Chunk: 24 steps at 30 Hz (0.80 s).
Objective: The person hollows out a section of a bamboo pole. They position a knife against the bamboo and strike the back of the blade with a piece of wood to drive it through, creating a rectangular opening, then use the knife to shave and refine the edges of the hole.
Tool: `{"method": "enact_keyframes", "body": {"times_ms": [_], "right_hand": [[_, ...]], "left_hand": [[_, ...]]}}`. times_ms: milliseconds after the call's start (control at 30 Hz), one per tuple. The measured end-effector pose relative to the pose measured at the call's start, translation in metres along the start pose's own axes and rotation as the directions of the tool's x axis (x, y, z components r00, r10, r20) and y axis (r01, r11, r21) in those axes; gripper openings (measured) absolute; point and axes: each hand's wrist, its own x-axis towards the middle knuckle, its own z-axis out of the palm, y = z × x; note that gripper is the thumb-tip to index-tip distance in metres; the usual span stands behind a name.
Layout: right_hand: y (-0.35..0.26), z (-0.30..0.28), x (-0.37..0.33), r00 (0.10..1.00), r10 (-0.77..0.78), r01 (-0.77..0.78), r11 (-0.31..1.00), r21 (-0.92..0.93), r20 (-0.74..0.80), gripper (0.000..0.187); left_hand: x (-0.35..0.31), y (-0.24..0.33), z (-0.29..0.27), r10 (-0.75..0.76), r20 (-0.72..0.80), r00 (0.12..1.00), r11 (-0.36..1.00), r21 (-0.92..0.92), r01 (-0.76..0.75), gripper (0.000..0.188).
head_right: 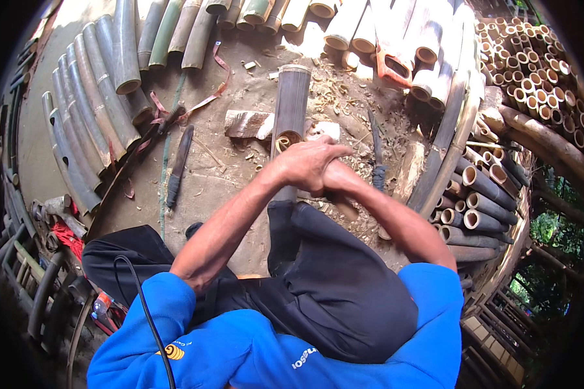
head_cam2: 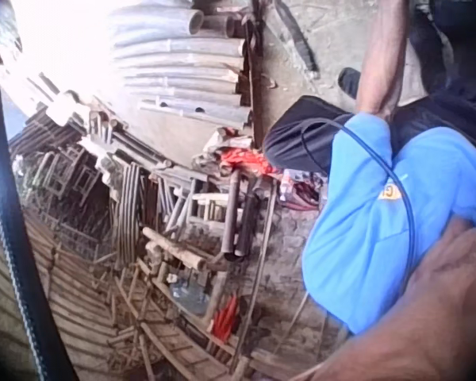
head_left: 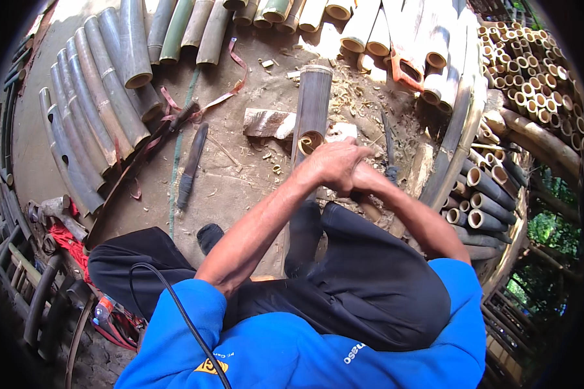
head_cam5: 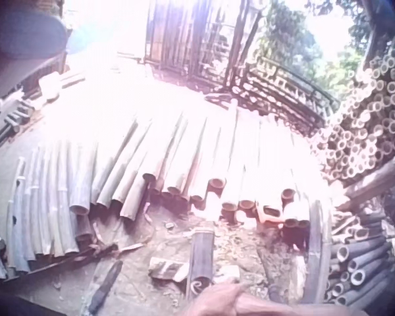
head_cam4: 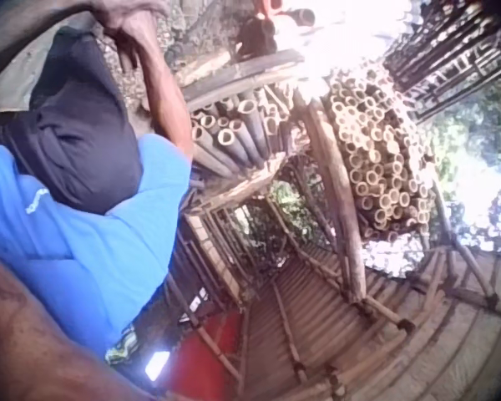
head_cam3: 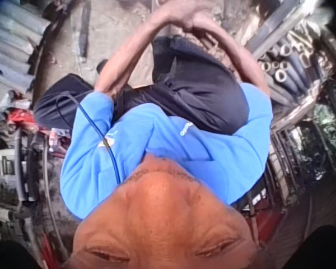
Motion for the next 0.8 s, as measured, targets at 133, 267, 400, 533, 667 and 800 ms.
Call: {"method": "enact_keyframes", "body": {"times_ms": [133, 267, 400, 533, 667, 800], "right_hand": [[0.016, -0.058, -0.007, 0.939, -0.336, 0.343, 0.884, -0.318, 0.078, 0.054], [0.035, -0.031, -0.010, 0.946, -0.313, 0.308, 0.949, 0.065, 0.091, 0.057], [0.030, 0.014, -0.018, 0.941, -0.322, 0.338, 0.880, 0.333, -0.103, 0.053], [-0.037, 0.073, 0.010, 0.945, -0.060, 0.299, 0.559, 0.774, -0.321, 0.043], [-0.076, 0.088, 0.005, 0.898, 0.439, 0.090, -0.222, 0.971, 0.017, 0.031], [-0.106, 0.092, -0.026, 0.983, 0.178, 0.129, -0.489, 0.863, -0.046, 0.035]], "left_hand": [[0.015, 0.036, 0.055, -0.153, -0.800, 0.580, 0.950, -0.281, -0.137, 0.094], [0.003, 0.034, 0.050, -0.168, -0.710, 0.684, 0.957, -0.284, -0.060, 0.100], [-0.012, 0.017, 0.035, -0.117, -0.376, 0.919, 0.948, -0.317, -0.009, 0.105], [-0.022, -0.010, 0.003, 0.004, 0.163, 0.987, 0.999, -0.039, 0.003, 0.085], [-0.100, 0.016, 0.001, -0.107, -0.491, 0.864, 0.987, -0.158, 0.032, 0.086], [-0.192, 0.024, 0.029, -0.535, -0.251, 0.807, 0.834, -0.309, 0.457, 0.063]]}}
